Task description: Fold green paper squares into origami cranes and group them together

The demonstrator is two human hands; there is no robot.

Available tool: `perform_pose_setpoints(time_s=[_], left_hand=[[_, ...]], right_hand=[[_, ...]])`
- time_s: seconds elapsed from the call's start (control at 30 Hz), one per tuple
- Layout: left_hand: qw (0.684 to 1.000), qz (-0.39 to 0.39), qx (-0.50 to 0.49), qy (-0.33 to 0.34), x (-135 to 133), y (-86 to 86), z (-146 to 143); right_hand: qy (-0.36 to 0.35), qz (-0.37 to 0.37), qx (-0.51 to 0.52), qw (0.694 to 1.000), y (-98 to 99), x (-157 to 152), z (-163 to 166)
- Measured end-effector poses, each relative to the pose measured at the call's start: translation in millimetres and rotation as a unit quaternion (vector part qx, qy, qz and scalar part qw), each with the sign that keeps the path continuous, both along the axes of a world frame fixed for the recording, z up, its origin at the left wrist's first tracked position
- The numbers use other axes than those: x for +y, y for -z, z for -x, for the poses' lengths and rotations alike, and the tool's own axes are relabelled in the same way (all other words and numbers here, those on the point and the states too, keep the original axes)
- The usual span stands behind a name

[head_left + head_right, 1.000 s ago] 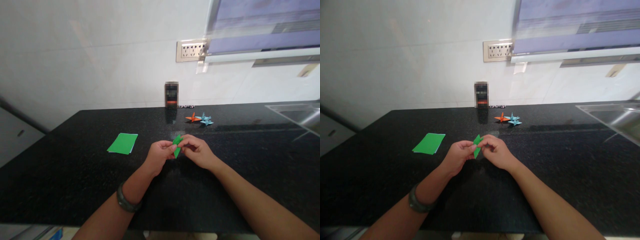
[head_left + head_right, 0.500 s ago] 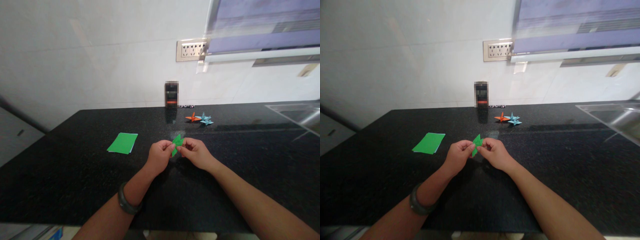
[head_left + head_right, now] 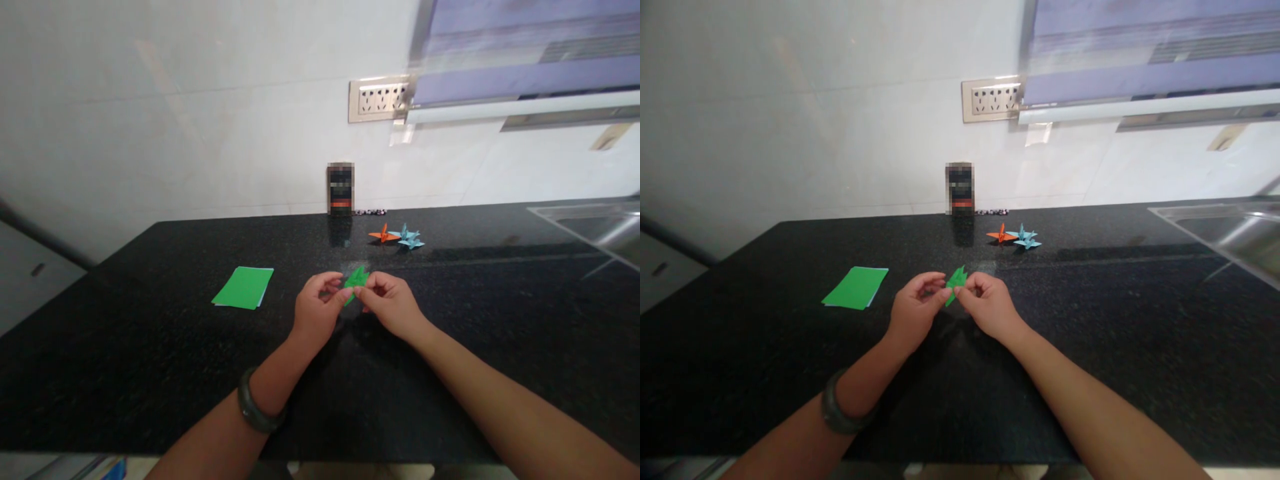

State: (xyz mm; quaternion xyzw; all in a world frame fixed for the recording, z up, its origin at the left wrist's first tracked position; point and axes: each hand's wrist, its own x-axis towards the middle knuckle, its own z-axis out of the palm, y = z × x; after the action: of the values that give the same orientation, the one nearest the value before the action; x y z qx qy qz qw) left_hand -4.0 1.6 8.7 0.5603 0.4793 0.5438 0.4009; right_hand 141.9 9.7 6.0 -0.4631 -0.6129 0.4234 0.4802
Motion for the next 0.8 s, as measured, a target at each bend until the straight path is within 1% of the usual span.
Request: perform_pose_setpoints(time_s=[0.03,0.07,0.13,0.2,0.27,0.33,0.37,0.4,0.47,0.53,0.57,0.7,0.8], left_hand=[[0.999,-0.027,0.026,-0.005,-0.1,0.2,0.4],[0.998,-0.041,0.043,0.006,-0.4,0.0,0.8],[0.997,-0.047,0.058,0.033,-1.1,-1.3,1.3],[0.996,-0.038,0.056,0.061,-1.5,-2.9,1.2],[0.995,-0.021,0.04,0.09,-1.1,-4.0,0.6],[0.993,0.014,0.007,0.115,-0.2,-3.9,0.1],[0.992,0.038,-0.015,0.119,0.2,-3.4,-0.1],[0.99,0.063,-0.038,0.118,0.6,-2.6,-0.2],[0.988,0.091,-0.075,0.103,1.1,-0.7,0.0],[0.987,0.09,-0.094,0.091,1.3,0.7,0.5],[0.987,0.089,-0.098,0.093,1.2,0.9,0.6],[0.982,0.117,-0.094,0.118,-0.3,-1.2,-0.1],[0.983,0.116,-0.077,0.117,-0.9,-2.9,-1.3]], right_hand=[[0.014,-0.009,-0.008,1.0,1.9,1.0,0.2],[0.021,-0.017,-0.012,1.0,3.1,1.7,0.3],[0.013,-0.03,-0.016,0.999,3.4,2.0,-0.4],[-0.014,-0.05,-0.028,0.998,1.2,1.0,-1.5],[-0.042,-0.09,-0.056,0.993,-1.4,-0.6,-2.4],[-0.056,-0.124,-0.083,0.987,-2.6,-1.9,-2.1],[-0.05,-0.127,-0.085,0.987,-2.4,-2.1,-1.5],[-0.037,-0.119,-0.076,0.989,-1.7,-2.0,-0.7],[0.0,-0.087,-0.023,0.996,0.0,-1.0,1.2],[0.022,-0.061,0.03,0.997,1.2,0.3,2.4],[0.022,-0.054,0.04,0.997,1.3,0.8,2.5],[0.017,-0.049,0.005,0.999,-0.9,0.8,1.1],[0.007,-0.06,0.005,0.998,-2.7,0.2,-0.2]])
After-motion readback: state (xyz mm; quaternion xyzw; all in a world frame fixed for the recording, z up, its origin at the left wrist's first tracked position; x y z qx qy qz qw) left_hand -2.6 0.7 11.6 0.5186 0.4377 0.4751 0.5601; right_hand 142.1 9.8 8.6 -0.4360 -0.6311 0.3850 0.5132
